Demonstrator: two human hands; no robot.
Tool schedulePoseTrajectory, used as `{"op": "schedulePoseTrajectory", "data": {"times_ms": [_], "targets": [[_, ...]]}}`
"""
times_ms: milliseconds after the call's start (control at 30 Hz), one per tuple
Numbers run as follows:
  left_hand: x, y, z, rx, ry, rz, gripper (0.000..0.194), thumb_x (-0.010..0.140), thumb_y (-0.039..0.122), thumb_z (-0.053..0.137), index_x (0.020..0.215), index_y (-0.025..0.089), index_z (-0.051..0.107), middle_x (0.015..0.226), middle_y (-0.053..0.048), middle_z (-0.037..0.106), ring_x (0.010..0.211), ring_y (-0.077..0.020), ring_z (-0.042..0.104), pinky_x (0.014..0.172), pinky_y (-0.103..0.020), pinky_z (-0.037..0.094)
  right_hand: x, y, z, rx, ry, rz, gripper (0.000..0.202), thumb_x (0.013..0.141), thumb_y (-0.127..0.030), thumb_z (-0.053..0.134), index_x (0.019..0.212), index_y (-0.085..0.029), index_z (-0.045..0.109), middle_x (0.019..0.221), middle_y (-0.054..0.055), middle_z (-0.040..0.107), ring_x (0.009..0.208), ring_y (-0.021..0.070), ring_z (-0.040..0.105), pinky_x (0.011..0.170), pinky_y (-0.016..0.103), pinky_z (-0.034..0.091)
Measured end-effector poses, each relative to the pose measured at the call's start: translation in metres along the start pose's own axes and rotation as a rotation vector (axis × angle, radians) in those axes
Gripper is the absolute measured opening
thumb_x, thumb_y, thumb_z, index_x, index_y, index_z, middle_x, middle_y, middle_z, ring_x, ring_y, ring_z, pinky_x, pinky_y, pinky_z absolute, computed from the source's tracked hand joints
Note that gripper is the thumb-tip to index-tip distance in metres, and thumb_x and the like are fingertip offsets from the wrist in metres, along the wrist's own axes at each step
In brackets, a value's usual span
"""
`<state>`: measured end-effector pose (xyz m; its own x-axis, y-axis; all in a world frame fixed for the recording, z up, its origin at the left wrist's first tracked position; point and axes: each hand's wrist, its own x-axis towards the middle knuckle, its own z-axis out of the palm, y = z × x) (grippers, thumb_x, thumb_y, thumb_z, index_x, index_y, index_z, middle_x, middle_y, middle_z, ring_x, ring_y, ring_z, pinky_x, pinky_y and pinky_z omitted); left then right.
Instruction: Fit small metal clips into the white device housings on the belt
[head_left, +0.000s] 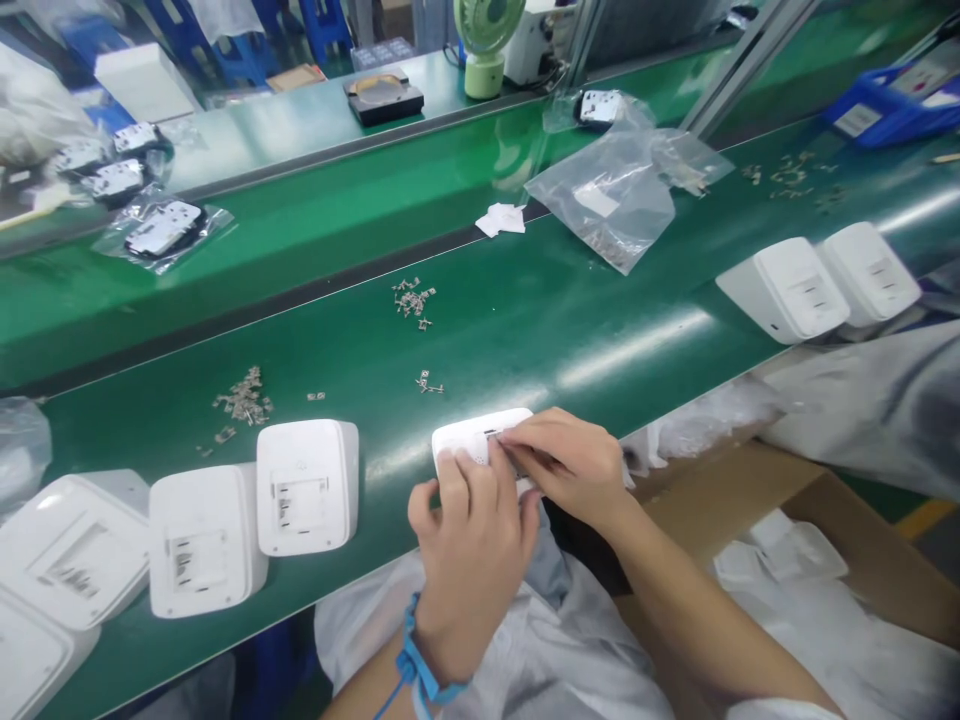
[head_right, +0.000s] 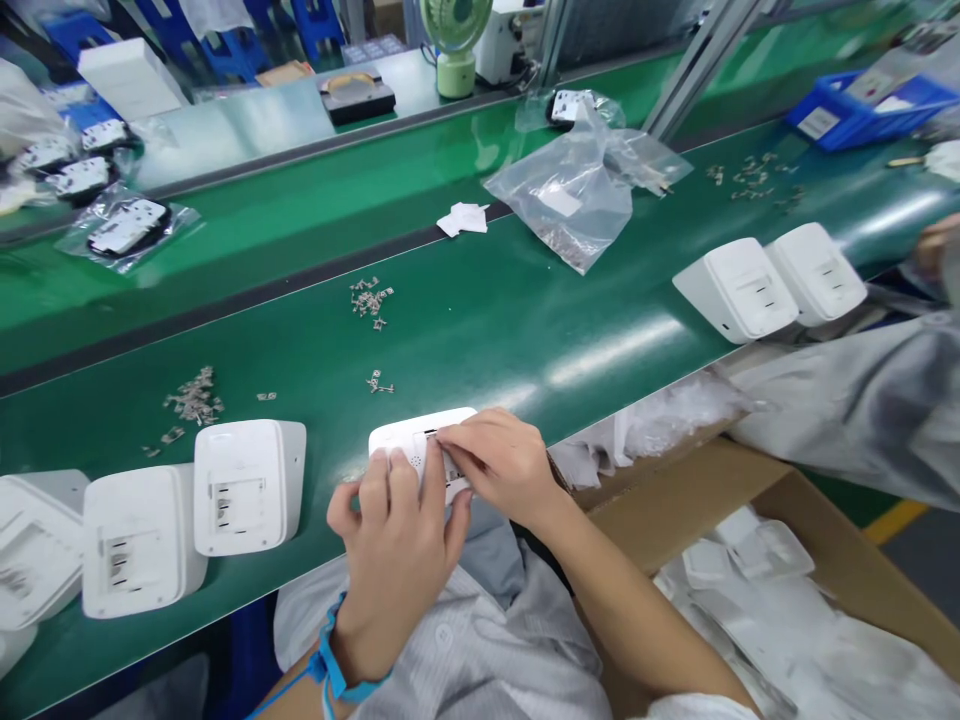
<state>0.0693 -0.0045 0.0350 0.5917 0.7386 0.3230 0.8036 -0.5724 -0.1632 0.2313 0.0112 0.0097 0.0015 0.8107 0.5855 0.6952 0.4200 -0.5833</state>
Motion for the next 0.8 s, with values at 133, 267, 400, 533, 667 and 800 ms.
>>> {"op": "schedulePoseTrajectory", "data": {"times_ms": [133,267,400,533,667,800], "targets": [[0.000,0.001,-0.001,0.004,-0.016,-0.002,0.052,0.098,0.042,0.050,0.139,0.012,0.057,0.120,-0.019,0.066,0.118,-0.0352,0.054,0.093,-0.052,0.034,-0.001,0.001,-0.001,-0.030,-0.025,-0.035,0.017,0.092,-0.008,0.062,0.097,-0.022,0.069,0.080,0.000,0.075,0.076,0.0144,0.070,0.072,0.029,0.055],[-0.002,0.001,-0.001,-0.006,-0.005,-0.003,0.052,0.098,0.041,0.048,0.139,0.011,0.056,0.121,-0.018,0.067,0.120,-0.0347,0.055,0.094,-0.051,0.033,0.001,0.000,-0.002,-0.052,-0.054,-0.097,0.022,0.091,-0.006,0.060,0.104,-0.022,0.068,0.083,0.002,0.075,0.078,0.0160,0.069,0.073,0.030,0.055],[-0.006,-0.001,-0.002,-0.072,0.029,-0.024,0.050,0.098,0.040,0.047,0.138,0.013,0.058,0.126,-0.018,0.067,0.123,-0.0343,0.055,0.095,-0.051,0.033,0.005,-0.002,-0.001,0.002,-0.020,0.056,0.029,0.090,-0.010,0.058,0.115,-0.023,0.065,0.101,0.006,0.072,0.072,0.0131,0.066,0.066,0.028,0.057],[-0.011,-0.003,-0.004,-0.150,0.041,-0.033,0.047,0.097,0.037,0.046,0.131,0.008,0.061,0.131,-0.020,0.066,0.128,-0.0345,0.054,0.095,-0.051,0.033,0.011,-0.002,-0.002,-0.008,-0.101,0.105,0.027,0.087,-0.008,0.056,0.107,-0.021,0.068,0.107,0.007,0.070,0.073,0.0126,0.065,0.063,0.025,0.057],[-0.015,-0.003,-0.002,-0.194,0.048,-0.046,0.048,0.098,0.036,0.044,0.131,0.004,0.060,0.135,-0.022,0.063,0.131,-0.0342,0.052,0.096,-0.051,0.032,0.018,0.000,-0.007,-0.007,-0.210,0.125,0.028,0.084,-0.007,0.057,0.106,-0.020,0.068,0.102,0.005,0.071,0.064,0.0100,0.060,0.062,0.025,0.056],[-0.019,0.000,0.000,-0.189,0.066,-0.046,0.050,0.097,0.037,0.044,0.133,0.004,0.059,0.137,-0.021,0.062,0.132,-0.0350,0.052,0.098,-0.051,0.031,0.018,0.002,-0.006,-0.037,-0.186,0.136,0.029,0.083,-0.008,0.057,0.107,-0.020,0.068,0.104,0.005,0.071,0.061,0.0097,0.058,0.061,0.025,0.054]]}}
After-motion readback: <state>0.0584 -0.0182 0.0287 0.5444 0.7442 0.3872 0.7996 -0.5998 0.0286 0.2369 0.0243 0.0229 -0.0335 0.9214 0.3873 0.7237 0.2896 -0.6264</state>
